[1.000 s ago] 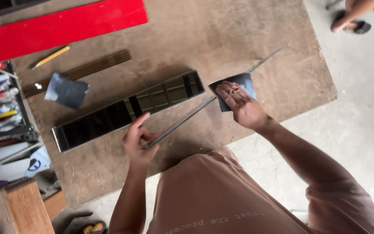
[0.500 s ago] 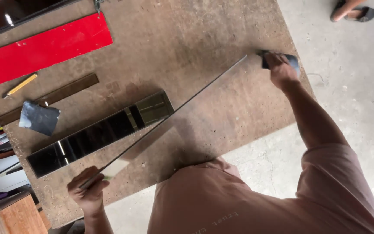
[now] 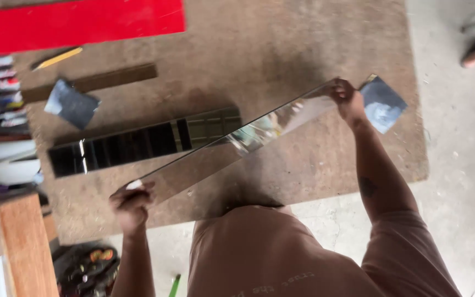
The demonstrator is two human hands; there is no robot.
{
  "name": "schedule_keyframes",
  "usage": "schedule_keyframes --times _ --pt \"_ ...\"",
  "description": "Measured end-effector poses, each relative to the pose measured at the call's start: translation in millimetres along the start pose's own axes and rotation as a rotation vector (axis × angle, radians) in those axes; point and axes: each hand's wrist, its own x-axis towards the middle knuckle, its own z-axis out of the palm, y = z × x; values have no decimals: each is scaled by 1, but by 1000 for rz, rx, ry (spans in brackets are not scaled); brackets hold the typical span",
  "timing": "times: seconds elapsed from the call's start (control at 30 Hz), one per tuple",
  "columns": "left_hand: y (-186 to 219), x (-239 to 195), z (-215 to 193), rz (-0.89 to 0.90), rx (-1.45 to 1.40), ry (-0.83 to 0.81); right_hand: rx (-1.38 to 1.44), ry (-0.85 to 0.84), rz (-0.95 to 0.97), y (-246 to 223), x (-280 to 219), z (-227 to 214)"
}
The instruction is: Sanding the edges of glass strips to smooth them and organizing the pieces on a workbench.
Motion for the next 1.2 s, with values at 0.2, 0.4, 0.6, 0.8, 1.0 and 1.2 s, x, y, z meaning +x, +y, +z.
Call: schedule_keyframes --times 0.2,0.4,0.6,0.8,1.0,1.2 --pt "-40 17 -68 -494 -174 335 -56 116 60 -58 -26 21" --pt "-98 60 -167 -661 101 410 -9 14 197 -134 -50 90" --pt "-114 95 -212 -769 477 184 -65 -124 364 -150 -59 156" --pt "-216 96 -251 -715 594 203 133 -20 469 -185 -82 172" --pt "-135 121 -213 -922 811 30 -52 -56 440 -202 -75 173" --pt "-158 110 -230 -868 916 115 -46 -41 445 -186 -69 181"
